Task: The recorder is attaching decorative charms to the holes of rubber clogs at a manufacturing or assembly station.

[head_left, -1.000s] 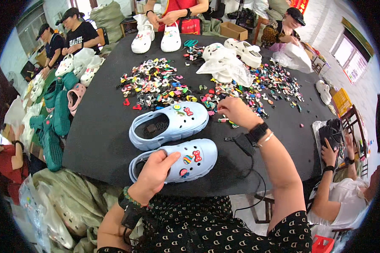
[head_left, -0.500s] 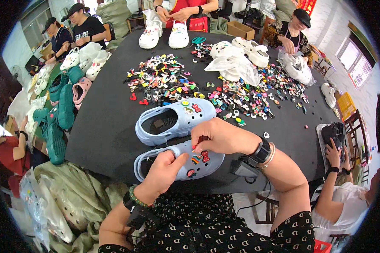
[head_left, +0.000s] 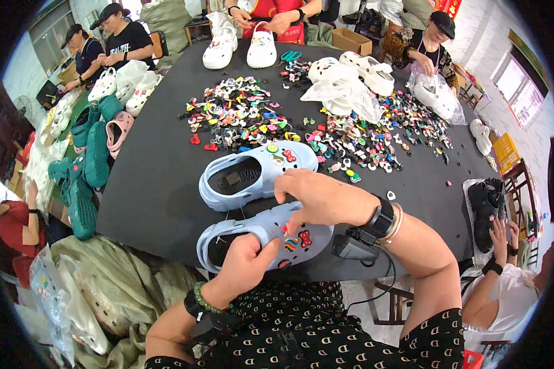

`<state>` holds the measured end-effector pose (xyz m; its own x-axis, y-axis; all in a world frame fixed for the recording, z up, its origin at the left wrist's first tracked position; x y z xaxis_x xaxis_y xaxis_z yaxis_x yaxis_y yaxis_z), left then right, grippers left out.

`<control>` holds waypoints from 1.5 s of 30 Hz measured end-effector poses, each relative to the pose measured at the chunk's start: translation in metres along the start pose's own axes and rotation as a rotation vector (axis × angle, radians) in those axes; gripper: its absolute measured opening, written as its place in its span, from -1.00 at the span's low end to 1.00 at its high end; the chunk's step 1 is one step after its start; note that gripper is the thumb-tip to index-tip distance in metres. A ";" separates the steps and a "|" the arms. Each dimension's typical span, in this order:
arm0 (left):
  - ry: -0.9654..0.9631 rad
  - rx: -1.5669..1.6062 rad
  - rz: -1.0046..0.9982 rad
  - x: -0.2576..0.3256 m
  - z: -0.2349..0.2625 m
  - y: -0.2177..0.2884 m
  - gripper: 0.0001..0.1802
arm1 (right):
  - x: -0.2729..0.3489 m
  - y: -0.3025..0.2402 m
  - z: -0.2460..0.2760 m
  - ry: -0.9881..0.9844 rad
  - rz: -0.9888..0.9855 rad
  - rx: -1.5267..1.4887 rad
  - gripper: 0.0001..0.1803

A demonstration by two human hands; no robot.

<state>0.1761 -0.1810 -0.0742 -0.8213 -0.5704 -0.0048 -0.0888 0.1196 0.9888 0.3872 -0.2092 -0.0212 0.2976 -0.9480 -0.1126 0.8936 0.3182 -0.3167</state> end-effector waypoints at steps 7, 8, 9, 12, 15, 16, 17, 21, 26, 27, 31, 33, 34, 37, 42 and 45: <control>0.040 -0.135 -0.167 0.009 -0.007 -0.002 -0.76 | -0.004 -0.025 0.016 -0.394 -0.300 -0.094 -0.40; 0.032 -0.131 -0.168 0.009 -0.007 0.000 -0.76 | -0.001 -0.024 0.011 -0.394 -0.309 -0.093 -0.40; 0.011 -0.207 -0.074 0.009 -0.006 0.003 -0.75 | 0.002 -0.022 0.004 -0.334 -0.255 -0.049 -0.43; 0.026 -0.346 -0.016 0.012 -0.007 0.000 -0.74 | -0.001 -0.030 0.004 -0.324 -0.227 0.019 -0.44; 0.056 -0.414 -0.075 0.012 -0.012 -0.002 -0.73 | 0.000 -0.039 0.004 -0.346 -0.254 0.146 -0.48; 0.074 -0.426 -0.089 0.012 -0.013 -0.002 -0.73 | 0.000 -0.039 0.004 -0.339 -0.261 0.147 -0.48; 0.068 -0.430 -0.093 0.013 -0.014 -0.001 -0.73 | 0.000 -0.037 0.003 -0.339 -0.267 0.132 -0.47; 0.085 -0.398 -0.124 0.009 -0.012 0.002 -0.78 | 0.001 -0.032 0.004 -0.332 -0.209 0.087 -0.49; 0.005 -0.381 0.026 -0.008 0.009 0.013 -0.80 | 0.010 -0.010 -0.004 -0.183 -0.108 -0.196 -0.60; -0.039 -0.330 -0.028 -0.009 0.014 0.020 -0.80 | 0.012 -0.009 -0.011 -0.121 -0.122 -0.257 -0.60; -0.005 -0.571 -0.072 -0.011 0.041 0.035 -0.69 | 0.029 -0.002 -0.022 -0.049 -0.065 -0.266 -0.56; 0.079 -0.639 -0.017 -0.007 0.061 0.037 -0.74 | 0.030 0.004 -0.007 -0.136 -0.038 -0.228 -0.57; 0.136 -0.628 -0.038 -0.004 0.067 0.038 -0.73 | 0.027 0.011 0.005 -0.155 -0.099 -0.221 -0.65; 0.173 -0.932 0.088 0.006 0.070 0.050 -0.71 | 0.018 0.064 0.025 -0.004 -0.255 -0.172 -0.74; 0.324 -1.123 -0.170 0.006 0.040 0.087 -0.76 | -0.003 0.166 0.014 0.176 -0.585 0.093 -0.80; 0.406 -1.128 -0.377 -0.005 0.033 0.107 -0.75 | -0.021 0.195 -0.004 0.154 -0.516 0.230 -0.76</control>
<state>0.1517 -0.1384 0.0272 -0.5999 -0.6502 -0.4662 0.4154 -0.7511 0.5132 0.5536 -0.1271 -0.0844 -0.2324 -0.9626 -0.1390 0.9651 -0.2105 -0.1559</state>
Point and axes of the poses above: each hand's wrist, its own x-axis away from the middle knuckle, its own z-axis out of the back of the hand, y = z × x, the point moved 1 cm from there along -x, towards the middle knuckle, and after that the axes turned 13 degrees about x, right-handed, at the moved point
